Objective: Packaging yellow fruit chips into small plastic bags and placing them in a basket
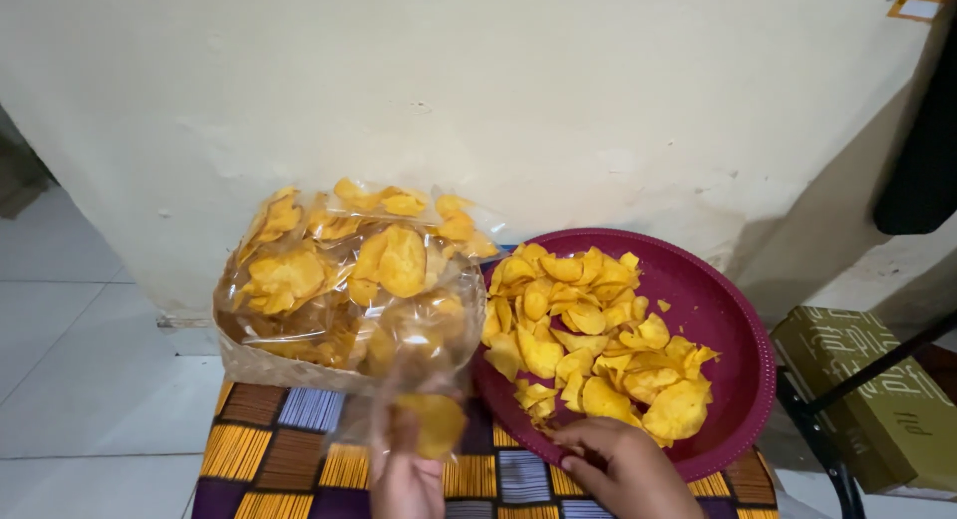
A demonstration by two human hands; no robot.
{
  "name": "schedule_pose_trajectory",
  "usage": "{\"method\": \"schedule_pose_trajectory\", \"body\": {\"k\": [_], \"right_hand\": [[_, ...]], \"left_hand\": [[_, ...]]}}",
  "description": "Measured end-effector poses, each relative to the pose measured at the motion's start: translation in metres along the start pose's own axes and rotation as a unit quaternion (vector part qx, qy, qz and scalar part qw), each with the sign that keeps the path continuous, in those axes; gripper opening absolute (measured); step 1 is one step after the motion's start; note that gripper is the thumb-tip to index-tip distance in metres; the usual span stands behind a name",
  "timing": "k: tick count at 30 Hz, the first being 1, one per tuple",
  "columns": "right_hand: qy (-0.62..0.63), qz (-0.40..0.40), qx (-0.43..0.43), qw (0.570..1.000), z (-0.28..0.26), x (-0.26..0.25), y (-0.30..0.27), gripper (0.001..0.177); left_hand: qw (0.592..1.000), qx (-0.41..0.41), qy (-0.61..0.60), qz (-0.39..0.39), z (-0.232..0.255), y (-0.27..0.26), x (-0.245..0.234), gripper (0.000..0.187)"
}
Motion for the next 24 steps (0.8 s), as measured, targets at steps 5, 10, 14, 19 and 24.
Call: {"method": "schedule_pose_trajectory", "body": {"k": [5, 10, 14, 19, 24], "right_hand": [[0.061, 0.05, 0.033, 0.996, 0.014, 0.001, -0.002, 0.02], [0.049, 0.153, 0.002, 0.987, 0.017, -0.005, -0.003, 0.022], [0.049, 0.284, 0.001, 0.958, 0.02, -0.008, -0.007, 0.029], [0.071, 0.277, 0.04, 0.957, 0.024, -0.003, 0.003, 0.027], [0.069, 0.226, 0.024, 0.971, 0.022, 0.004, 0.011, 0.02]], "left_hand": [[0.971, 0.234, 0.027, 0.032, 0.034, -0.002, -0.001, 0.076], [0.948, 0.318, 0.029, -0.019, 0.076, -0.014, 0.026, 0.081], [0.941, 0.331, 0.064, -0.018, 0.087, -0.02, 0.028, 0.073], [0.94, 0.336, 0.059, -0.013, 0.09, -0.021, 0.031, 0.072], [0.931, 0.36, 0.012, -0.066, 0.094, -0.019, 0.026, 0.067]]}}
Point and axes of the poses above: each hand's wrist, its own y-axis towards the middle knuckle, its own x-axis out of the palm, z = x × y, the point moved 2 cm from there along y, towards the middle knuckle, and after that the axes turned 15 degrees about -y, right-handed, at the moved point
